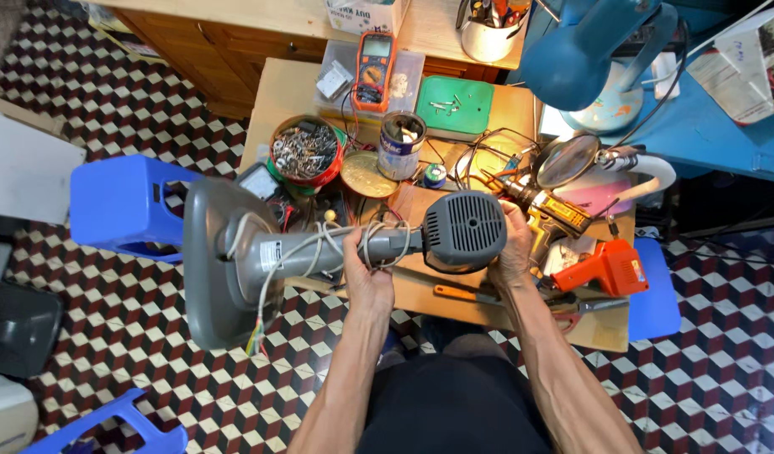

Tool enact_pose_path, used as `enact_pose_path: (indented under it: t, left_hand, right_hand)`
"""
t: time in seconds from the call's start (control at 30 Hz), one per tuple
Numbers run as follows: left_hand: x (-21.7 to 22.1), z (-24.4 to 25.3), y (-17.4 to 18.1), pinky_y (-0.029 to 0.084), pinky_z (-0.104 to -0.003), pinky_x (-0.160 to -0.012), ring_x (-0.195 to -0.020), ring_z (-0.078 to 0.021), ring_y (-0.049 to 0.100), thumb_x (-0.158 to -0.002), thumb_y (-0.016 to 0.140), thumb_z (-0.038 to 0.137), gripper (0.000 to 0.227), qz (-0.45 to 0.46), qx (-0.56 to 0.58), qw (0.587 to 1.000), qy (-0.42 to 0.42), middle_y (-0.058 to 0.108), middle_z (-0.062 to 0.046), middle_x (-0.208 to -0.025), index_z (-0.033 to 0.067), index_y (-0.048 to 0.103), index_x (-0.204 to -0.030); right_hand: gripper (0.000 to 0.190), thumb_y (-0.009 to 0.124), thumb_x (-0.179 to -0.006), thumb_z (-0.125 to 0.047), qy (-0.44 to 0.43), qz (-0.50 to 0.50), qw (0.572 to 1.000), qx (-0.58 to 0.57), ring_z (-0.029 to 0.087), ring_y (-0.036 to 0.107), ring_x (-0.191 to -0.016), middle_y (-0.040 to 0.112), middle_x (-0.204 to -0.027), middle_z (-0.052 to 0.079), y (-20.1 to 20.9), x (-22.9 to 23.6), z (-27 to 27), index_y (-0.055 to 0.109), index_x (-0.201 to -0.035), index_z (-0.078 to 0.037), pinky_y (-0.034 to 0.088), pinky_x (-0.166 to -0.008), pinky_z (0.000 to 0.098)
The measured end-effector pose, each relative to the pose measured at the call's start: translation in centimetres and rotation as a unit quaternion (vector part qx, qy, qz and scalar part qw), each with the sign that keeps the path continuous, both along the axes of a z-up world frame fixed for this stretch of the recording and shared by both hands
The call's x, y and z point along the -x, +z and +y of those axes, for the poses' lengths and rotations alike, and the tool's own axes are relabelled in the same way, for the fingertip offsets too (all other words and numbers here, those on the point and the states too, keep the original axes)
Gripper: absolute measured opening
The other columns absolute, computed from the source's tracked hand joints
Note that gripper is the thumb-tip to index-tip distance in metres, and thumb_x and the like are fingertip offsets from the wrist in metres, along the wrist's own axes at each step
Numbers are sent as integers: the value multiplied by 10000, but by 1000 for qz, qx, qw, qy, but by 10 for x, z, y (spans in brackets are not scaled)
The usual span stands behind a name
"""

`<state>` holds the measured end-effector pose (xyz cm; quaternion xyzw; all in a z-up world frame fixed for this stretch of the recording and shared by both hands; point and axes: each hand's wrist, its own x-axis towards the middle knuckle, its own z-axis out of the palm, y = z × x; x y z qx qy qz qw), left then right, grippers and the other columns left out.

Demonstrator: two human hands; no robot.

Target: The person assembles a small grey appliance using a cordless drill. They attach a motor housing to a base, secure a cover, and tighten screws on a vented casing. The person also uses a flashlight to inspect the interior of the casing.

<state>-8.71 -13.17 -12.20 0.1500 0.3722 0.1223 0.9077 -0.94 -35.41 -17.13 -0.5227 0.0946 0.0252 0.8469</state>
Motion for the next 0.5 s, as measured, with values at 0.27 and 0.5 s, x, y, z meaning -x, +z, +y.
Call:
enact_pose_path:
  t: [0.27,0.5]
  left_hand:
    - [-32,-37,-36,556,-369,-886,-946,-177,676,-869,740,244,254,27,-9,999,43,712,-32,-1011,108,673,-1073]
    - [-25,-69,-63,549,-392,-927,-1011,-208,667,-825,765,265,364,62,15,996,55,702,-59,-1073,77,656,-1117]
  right_hand:
    - [207,576,-1036,-198,48,56,996,49,78,636,-714,695,-880,12,-36,-50,-32,669,-1102,-26,520,-605,224]
    - [229,554,-1048,-208,94,67,993,11,113,679,-763,719,-942,56,-76,-68,-61,653,-1142,-25,571,-674,251]
